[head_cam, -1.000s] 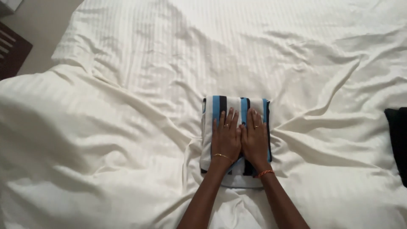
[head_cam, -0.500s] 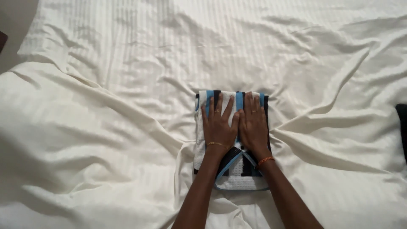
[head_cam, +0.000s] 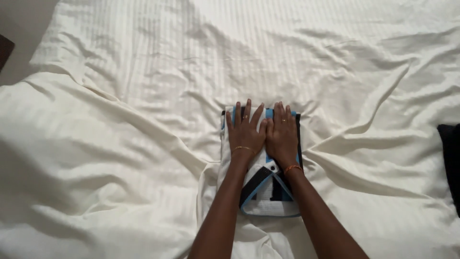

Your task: Carefully fold a striped shirt on a white bed.

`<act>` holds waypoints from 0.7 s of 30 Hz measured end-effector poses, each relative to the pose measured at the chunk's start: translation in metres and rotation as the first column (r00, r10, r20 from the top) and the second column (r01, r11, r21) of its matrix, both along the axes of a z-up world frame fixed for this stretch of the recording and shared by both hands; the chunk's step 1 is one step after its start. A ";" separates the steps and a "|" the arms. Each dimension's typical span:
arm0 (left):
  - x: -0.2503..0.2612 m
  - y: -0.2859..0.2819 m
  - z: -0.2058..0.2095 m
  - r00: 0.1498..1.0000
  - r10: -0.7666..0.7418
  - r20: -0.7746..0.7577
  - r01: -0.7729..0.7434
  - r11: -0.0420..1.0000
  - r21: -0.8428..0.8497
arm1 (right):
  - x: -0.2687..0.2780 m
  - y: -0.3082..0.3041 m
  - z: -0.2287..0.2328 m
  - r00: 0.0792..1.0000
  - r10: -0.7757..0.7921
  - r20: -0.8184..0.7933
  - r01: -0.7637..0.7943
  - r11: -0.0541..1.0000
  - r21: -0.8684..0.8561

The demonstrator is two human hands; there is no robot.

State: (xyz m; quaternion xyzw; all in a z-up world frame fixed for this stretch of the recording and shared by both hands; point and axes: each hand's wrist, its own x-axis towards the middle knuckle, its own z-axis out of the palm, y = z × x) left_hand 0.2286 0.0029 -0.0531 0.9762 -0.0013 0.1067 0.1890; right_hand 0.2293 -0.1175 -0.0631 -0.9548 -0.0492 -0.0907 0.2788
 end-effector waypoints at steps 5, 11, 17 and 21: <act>-0.024 0.000 0.003 0.999 0.020 -0.049 -0.019 1.000 0.007 | -0.025 0.005 -0.003 0.997 -0.028 0.075 0.028 1.000 0.003; -0.046 0.002 -0.010 0.995 0.004 -0.102 -0.010 0.999 -0.052 | -0.043 0.002 0.006 0.997 -0.060 -0.041 0.063 0.995 0.083; -0.075 0.006 -0.010 0.988 -0.041 -0.148 0.029 0.996 -0.080 | -0.063 -0.011 -0.007 0.993 -0.011 -0.114 0.029 0.987 0.157; -0.094 0.012 -0.002 0.990 -0.075 -0.122 0.052 0.982 -0.180 | -0.093 -0.017 -0.004 0.994 -0.018 -0.106 0.034 0.988 0.151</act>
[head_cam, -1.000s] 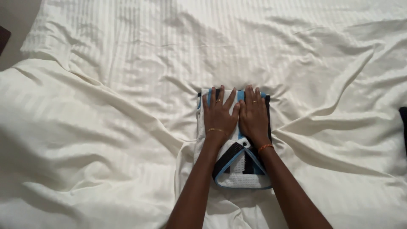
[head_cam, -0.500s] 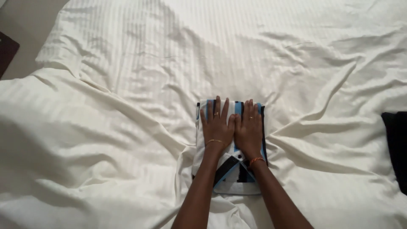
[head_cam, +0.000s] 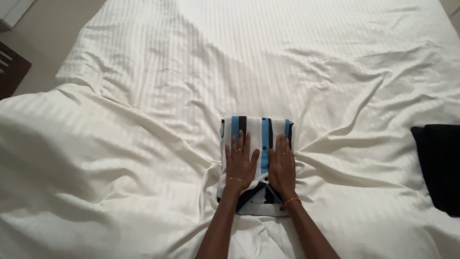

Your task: Carefully fold a striped shirt on a white bed.

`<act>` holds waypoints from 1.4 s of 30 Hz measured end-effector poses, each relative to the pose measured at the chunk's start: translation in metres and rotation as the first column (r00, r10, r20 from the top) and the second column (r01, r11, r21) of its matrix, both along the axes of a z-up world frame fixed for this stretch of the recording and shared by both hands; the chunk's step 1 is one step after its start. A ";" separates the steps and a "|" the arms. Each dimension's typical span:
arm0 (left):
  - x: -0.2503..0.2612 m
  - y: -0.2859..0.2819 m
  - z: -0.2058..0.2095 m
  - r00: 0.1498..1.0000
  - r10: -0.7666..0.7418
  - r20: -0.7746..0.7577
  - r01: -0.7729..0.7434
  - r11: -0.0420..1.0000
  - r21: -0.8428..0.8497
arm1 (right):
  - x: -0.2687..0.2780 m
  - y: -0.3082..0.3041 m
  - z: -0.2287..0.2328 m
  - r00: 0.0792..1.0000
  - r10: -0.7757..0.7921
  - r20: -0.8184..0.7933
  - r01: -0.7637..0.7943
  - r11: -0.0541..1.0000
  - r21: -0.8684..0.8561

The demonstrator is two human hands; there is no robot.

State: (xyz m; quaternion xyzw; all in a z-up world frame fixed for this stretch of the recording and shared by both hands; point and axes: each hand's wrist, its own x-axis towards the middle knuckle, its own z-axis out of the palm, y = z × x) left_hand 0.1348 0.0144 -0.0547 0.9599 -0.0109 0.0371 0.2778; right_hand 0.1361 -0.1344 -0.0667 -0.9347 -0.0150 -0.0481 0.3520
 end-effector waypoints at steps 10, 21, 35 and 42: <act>-0.029 0.028 -0.009 0.970 -0.186 -0.159 0.136 0.950 -0.282 | -0.031 -0.020 -0.016 0.997 0.008 0.080 -0.012 0.999 0.045; -0.041 -0.029 0.030 0.930 0.034 0.365 -0.038 0.999 0.004 | -0.010 -0.010 -0.001 1.000 0.023 0.019 -0.024 0.999 0.041; -0.050 -0.018 0.025 0.938 0.118 0.325 -0.130 0.991 0.013 | -0.031 0.003 0.003 0.978 -0.062 0.199 0.074 0.996 -0.053; -0.061 -0.011 0.018 0.936 0.202 0.288 -0.244 0.963 0.116 | -0.036 0.005 0.021 0.977 -0.118 0.175 0.131 0.990 -0.061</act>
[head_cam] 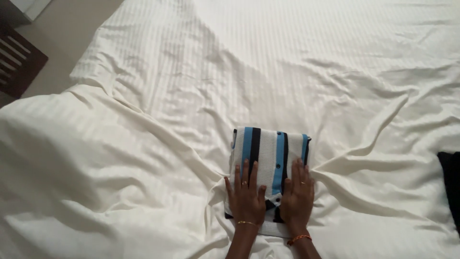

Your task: Carefully fold a striped shirt on a white bed.

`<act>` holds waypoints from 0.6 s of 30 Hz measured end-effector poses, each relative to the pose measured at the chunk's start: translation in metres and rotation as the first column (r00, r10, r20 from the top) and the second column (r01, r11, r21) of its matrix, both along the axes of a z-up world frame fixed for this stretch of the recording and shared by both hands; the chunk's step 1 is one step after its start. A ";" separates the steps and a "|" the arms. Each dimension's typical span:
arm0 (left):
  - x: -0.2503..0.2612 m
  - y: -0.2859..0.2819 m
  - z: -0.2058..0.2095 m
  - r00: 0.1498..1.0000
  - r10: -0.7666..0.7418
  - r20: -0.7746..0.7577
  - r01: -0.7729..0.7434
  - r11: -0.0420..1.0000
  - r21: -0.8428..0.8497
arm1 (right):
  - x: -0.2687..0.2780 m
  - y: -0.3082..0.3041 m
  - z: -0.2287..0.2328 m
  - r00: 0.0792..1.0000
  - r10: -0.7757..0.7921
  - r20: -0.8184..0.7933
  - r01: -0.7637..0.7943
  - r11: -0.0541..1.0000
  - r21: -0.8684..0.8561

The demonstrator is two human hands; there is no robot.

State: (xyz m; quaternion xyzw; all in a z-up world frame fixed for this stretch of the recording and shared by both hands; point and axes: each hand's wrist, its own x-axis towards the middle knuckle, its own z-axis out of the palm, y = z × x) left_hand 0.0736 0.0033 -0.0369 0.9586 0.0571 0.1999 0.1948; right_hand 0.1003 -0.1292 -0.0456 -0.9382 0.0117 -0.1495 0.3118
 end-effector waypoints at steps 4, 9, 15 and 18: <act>-0.006 0.008 -0.012 0.998 0.012 -0.056 -0.007 0.996 0.090 | -0.002 -0.005 -0.007 0.991 -0.132 0.002 0.132 0.991 0.008; -0.014 0.015 0.003 0.997 0.045 -0.069 -0.038 0.995 0.092 | -0.007 -0.016 -0.022 0.953 -0.304 0.014 0.303 0.953 0.020; -0.022 0.019 -0.015 0.987 0.129 0.094 -0.122 0.989 -0.086 | -0.001 -0.022 -0.020 0.893 -0.442 0.089 0.446 0.895 -0.026; -0.025 0.021 -0.007 0.977 0.212 0.022 -0.204 0.959 -0.196 | 0.006 -0.031 -0.002 0.883 -0.440 0.163 0.453 0.890 -0.056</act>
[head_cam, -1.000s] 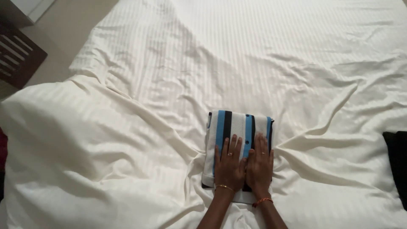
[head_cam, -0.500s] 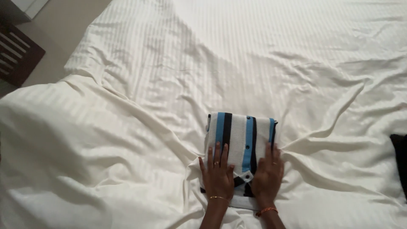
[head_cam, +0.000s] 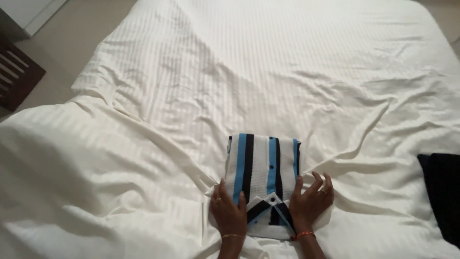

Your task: Carefully fold a striped shirt on a white bed.

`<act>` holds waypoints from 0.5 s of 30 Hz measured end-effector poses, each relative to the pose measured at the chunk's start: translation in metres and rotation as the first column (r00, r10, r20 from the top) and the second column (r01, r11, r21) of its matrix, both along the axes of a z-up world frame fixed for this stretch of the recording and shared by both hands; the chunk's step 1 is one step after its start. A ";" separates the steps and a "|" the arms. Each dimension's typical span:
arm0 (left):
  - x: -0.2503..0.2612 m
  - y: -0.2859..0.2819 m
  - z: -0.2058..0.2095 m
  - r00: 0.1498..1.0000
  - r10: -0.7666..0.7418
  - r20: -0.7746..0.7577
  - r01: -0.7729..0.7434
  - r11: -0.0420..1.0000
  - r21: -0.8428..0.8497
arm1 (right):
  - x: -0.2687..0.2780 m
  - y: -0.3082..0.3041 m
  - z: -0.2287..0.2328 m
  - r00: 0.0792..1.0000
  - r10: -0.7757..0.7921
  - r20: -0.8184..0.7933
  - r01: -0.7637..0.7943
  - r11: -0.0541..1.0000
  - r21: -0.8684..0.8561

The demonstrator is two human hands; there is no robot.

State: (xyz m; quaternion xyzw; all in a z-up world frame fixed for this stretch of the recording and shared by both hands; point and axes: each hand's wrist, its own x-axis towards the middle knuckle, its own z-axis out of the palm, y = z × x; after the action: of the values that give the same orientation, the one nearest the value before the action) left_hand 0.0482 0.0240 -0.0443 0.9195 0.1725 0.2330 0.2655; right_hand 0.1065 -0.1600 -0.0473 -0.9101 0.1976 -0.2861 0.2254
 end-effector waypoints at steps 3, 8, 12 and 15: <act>-0.003 0.010 0.001 0.991 0.125 -0.052 -0.127 0.991 -0.039 | 0.027 -0.007 0.015 0.978 0.193 0.085 -0.195 0.981 0.018; -0.001 0.028 0.015 0.823 0.013 -0.568 -0.262 0.896 -0.360 | 0.099 -0.003 0.063 0.654 0.687 -0.316 -0.648 0.724 0.236; -0.008 0.033 -0.013 0.817 -0.036 -0.576 -0.246 0.882 -0.403 | 0.139 0.012 0.078 0.462 0.699 -0.546 -0.691 0.669 0.272; -0.010 0.027 -0.066 0.881 -0.123 -0.456 -0.292 0.617 -0.730 | 0.165 0.010 0.050 0.423 0.698 -0.578 -0.734 0.638 0.233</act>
State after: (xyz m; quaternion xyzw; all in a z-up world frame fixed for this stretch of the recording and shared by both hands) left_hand 0.0380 0.0515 -0.1103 0.7290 0.3590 -0.0793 0.5774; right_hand 0.2715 -0.1504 0.0030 -0.9515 -0.1534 0.1489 0.2214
